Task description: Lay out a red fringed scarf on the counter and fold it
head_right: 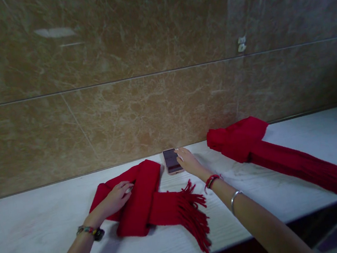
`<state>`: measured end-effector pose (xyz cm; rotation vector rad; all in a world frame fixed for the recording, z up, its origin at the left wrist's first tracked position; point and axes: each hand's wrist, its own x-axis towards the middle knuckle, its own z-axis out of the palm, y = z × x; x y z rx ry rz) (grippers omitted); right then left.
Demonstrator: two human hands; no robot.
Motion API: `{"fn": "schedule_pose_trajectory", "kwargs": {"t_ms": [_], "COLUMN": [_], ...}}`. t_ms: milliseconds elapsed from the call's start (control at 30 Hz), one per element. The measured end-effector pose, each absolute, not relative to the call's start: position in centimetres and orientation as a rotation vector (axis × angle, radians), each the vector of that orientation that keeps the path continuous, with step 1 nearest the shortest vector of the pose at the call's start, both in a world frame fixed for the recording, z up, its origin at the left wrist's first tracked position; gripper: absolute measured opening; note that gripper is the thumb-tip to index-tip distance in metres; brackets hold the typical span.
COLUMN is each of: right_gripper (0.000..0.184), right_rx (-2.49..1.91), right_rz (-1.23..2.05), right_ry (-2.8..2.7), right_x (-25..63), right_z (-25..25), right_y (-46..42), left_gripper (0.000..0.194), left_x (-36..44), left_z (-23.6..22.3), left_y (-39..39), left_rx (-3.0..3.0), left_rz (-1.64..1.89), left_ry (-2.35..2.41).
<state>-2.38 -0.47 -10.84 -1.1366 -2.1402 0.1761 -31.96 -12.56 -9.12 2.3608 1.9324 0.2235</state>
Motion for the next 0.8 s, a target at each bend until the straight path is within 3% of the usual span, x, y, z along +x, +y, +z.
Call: {"fn": "schedule_pose_trajectory", "kwargs": {"t_ms": [133,233,333,433,600,800], "right_gripper": [0.03,0.043,0.055,0.051,0.047,0.041], "right_rx": [-0.947,-0.825,-0.949,-1.016,-0.704,-0.677], "right_rz": [0.483,0.542,0.495,0.379,0.232,0.281], "right_ry": [-2.27,-2.486,-2.632,-2.601,-2.707,-2.711], "right_x": [-5.8,-9.2,-11.2,-11.3,-10.2,-10.8], "right_z": [-10.0,-9.6,-9.5,-9.9,-11.2,-10.8], "right_y": [-6.0,-10.1,-12.5,-13.4,-14.4,-12.8], "left_gripper": [0.033,0.031,0.03,0.028,0.032,0.043], "left_x": [-33.2,-33.9,-34.0,-33.8,-33.9,-34.2], "left_z": [-9.6,-10.1,-10.4,-10.3,-10.4,-12.3], "left_y": [-13.2,-13.8,-14.3,-14.3,-14.0,-15.6], "left_rx": [2.444,2.475,2.504,2.583,2.665,2.656], "left_rz": [0.271,0.223,0.17,0.134,0.058,0.329], "left_ry": [1.862,1.774,1.797,1.837,1.834,1.903]}}
